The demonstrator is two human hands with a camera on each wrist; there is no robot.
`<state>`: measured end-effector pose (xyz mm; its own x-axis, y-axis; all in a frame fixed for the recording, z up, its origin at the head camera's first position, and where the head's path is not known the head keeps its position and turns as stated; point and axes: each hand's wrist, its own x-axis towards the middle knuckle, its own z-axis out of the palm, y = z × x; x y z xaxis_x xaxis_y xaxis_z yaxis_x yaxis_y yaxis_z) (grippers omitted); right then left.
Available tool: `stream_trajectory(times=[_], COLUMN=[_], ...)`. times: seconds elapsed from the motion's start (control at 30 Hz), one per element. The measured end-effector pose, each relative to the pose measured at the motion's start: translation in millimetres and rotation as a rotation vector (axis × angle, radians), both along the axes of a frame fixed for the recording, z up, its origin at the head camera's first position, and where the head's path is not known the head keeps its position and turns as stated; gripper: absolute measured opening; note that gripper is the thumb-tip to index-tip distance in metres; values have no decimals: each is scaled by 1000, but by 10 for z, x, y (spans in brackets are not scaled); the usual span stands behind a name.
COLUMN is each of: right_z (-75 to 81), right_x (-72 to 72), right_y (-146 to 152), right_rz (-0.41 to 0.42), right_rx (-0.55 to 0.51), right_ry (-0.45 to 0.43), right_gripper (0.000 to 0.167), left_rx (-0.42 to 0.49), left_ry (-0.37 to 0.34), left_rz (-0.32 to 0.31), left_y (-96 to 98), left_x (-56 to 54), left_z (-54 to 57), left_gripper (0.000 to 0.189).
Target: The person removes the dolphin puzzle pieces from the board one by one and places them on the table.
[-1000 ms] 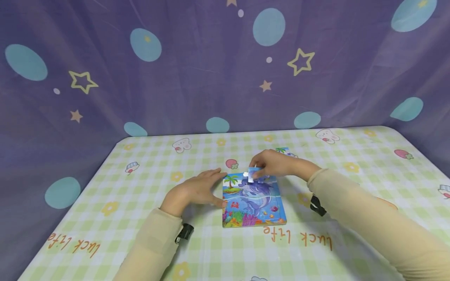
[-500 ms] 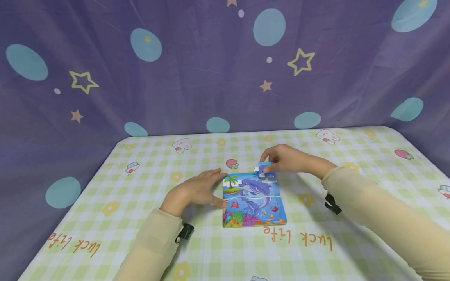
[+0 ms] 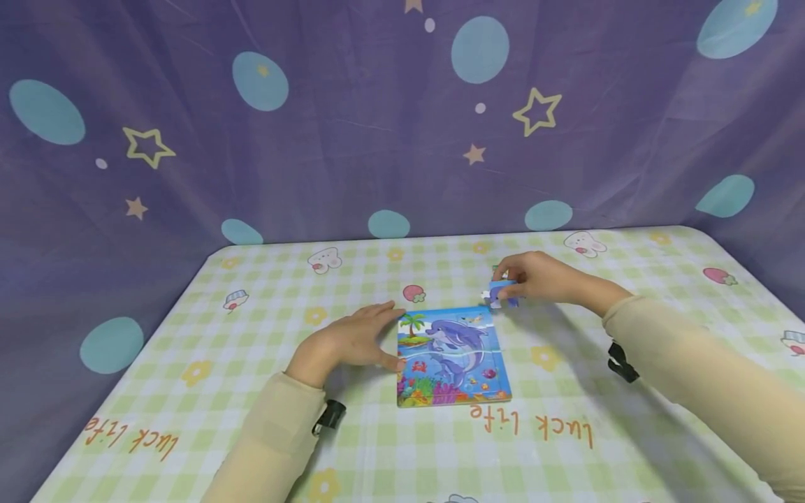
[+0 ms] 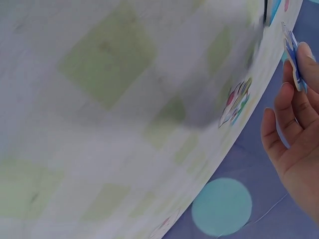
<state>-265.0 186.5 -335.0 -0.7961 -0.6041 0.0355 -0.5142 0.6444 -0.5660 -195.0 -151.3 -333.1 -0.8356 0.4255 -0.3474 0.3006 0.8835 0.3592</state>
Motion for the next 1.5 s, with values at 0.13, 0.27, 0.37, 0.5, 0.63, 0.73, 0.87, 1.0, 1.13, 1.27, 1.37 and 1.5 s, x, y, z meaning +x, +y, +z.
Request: stream_trajectory(times=[0.13,0.27,0.37,0.5,0.63,0.73,0.87,1.0,1.13,1.27,1.37,1.5], right_z=[-18,-29,-34,-38,-42,-48,-57,-70,-79,-82,-94,-105], right_x=[-15,-37,-55,-82,-106,-120,-131,-144,-167,-195,-221,-244], right_y=[107,199,267,340,403,449,497,530,546,546,541,527], right_rz=[-29,-77,-110,-125,-142,-155,-167,-202,-260,-291,-304,-331], right_rx=[9,7,11,17,34,34,28,53,77,85,95,109], right_ry=[12,18,18,34,64,80,86,110,134,128,120,102], right_gripper=[26,25,25,25,24,24,23,23,22,22,22,23], left_rx=[0,6,15,21,17,15,12,8,10,14,11,8], left_ry=[1,-2,-6,-8,-6,-5,-5,-4,-7,-8,-7,-8], left_rz=[0,3,6,8,9,8,6,5,8,9,8,8], left_y=[-10,-19,-19,-17,-14,-10,-4,2,1,-5,-9,-7], left_x=[5,10,10,13,15,15,16,16,19,21,18,11], left_z=[1,-9,-16,-22,-25,-24,-21,-20,-17,-14,-13,-10], left_gripper=[95,95,94,94,94,94,95,95,94,94,95,95])
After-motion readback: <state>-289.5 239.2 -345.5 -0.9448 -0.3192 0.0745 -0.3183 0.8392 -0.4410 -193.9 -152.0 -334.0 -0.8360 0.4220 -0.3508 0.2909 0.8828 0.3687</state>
